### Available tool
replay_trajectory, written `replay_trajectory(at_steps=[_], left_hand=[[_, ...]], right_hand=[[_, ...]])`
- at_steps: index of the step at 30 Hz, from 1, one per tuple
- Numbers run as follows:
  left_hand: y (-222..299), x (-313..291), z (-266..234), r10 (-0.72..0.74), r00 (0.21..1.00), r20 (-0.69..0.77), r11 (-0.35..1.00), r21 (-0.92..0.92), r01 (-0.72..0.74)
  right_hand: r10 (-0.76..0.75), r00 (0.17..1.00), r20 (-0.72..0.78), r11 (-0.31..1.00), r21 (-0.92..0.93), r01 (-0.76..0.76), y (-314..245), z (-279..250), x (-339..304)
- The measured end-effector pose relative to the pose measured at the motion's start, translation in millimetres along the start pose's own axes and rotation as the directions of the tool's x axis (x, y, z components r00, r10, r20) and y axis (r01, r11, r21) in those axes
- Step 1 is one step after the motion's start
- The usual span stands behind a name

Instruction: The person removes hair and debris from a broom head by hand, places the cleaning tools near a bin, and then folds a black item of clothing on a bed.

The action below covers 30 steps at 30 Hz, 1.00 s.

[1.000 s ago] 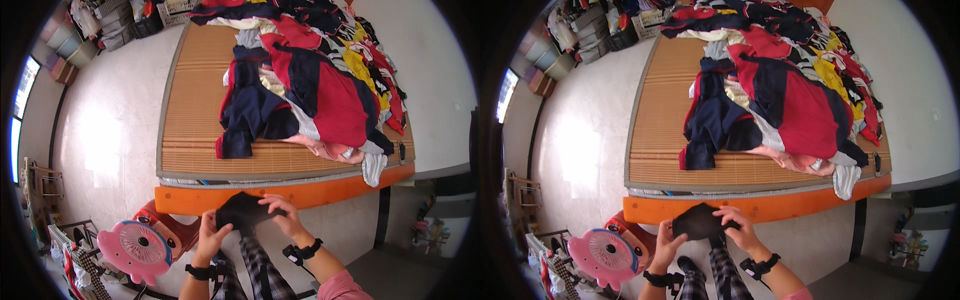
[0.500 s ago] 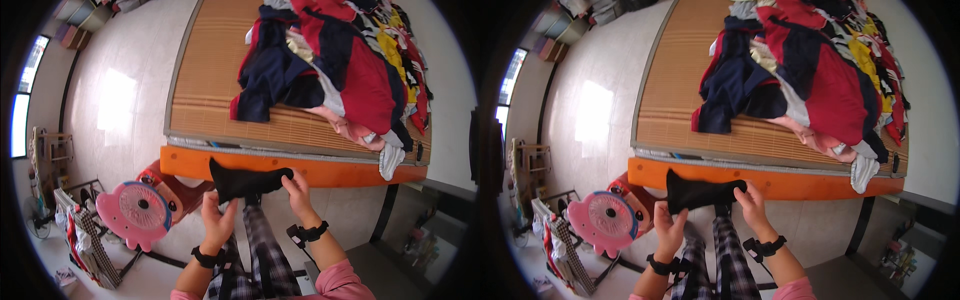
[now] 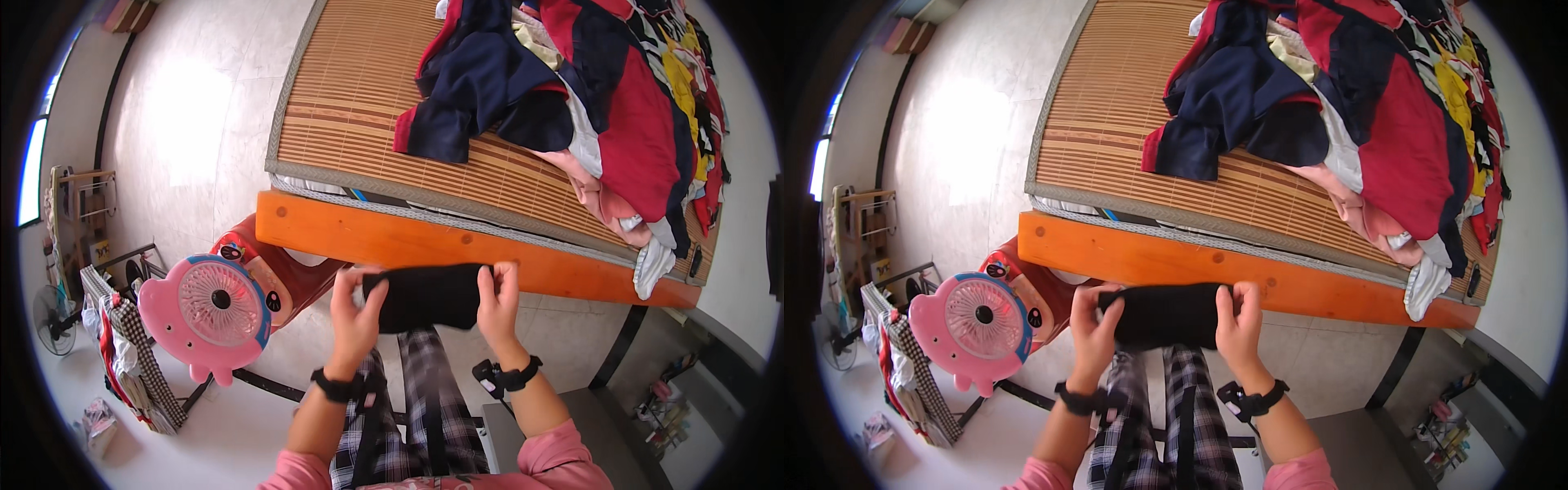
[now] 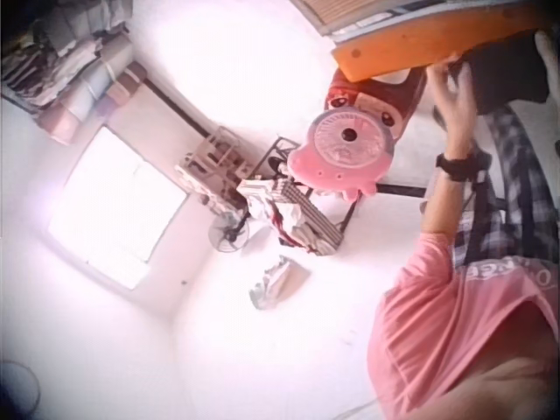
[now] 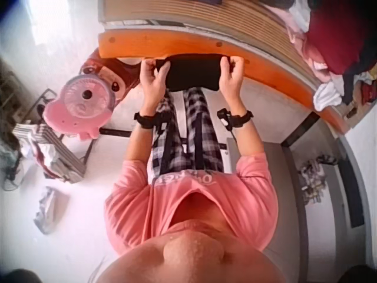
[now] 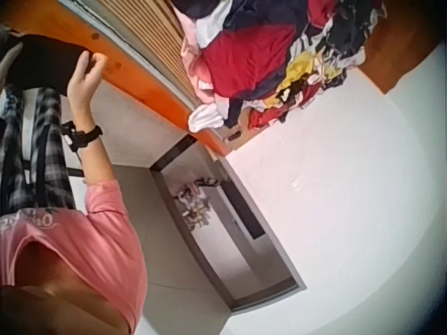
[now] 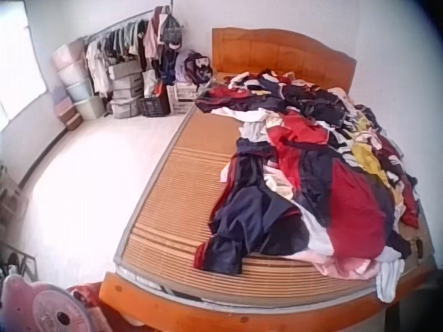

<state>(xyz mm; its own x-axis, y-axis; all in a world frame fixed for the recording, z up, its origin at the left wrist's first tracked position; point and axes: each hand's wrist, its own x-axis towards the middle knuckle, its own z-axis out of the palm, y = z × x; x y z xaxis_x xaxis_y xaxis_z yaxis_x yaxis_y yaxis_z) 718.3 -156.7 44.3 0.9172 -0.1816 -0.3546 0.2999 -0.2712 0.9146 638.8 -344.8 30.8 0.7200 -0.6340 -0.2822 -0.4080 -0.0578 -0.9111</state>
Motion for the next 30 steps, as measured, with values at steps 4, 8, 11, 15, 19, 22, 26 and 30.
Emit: replay_trajectory(at_steps=[4,8,11,15,19,22,26,30], left_hand=[[-58,68,36,0.008,0.994,-0.113,0.998,0.07,0.0],[-67,88,47,-0.057,0.925,-0.375,0.995,0.056,0.084],[-73,54,46,0.041,0.959,-0.28,0.901,0.426,0.086],[-82,40,38,0.078,0.975,-0.209,0.818,0.572,0.057],[-45,33,24,0.174,0.973,-0.149,0.823,0.565,-0.061],[-33,-6,-4,0.072,0.996,-0.052,0.914,0.402,-0.045],[-34,-74,-73,-0.023,0.993,-0.115,0.97,0.238,0.05],[-61,-152,-185,-0.108,0.988,-0.108,0.965,0.227,0.13]], right_hand=[[0.137,0.985,-0.104,0.986,-0.085,-0.146,47,21,49],[0.021,0.997,-0.07,0.928,-0.37,-0.046,58,34,57],[-0.255,0.967,-0.002,0.866,-0.446,0.228,60,38,43],[-0.245,0.923,0.298,0.55,-0.741,0.385,50,61,23],[-0.372,0.888,0.269,0.493,-0.754,0.435,36,81,9],[-0.428,0.849,0.31,0.555,-0.651,0.518,11,102,-18],[-0.294,0.657,0.694,0.701,-0.311,0.642,1,138,-69],[-0.276,0.335,0.901,0.685,-0.06,0.726,-21,189,-167]])
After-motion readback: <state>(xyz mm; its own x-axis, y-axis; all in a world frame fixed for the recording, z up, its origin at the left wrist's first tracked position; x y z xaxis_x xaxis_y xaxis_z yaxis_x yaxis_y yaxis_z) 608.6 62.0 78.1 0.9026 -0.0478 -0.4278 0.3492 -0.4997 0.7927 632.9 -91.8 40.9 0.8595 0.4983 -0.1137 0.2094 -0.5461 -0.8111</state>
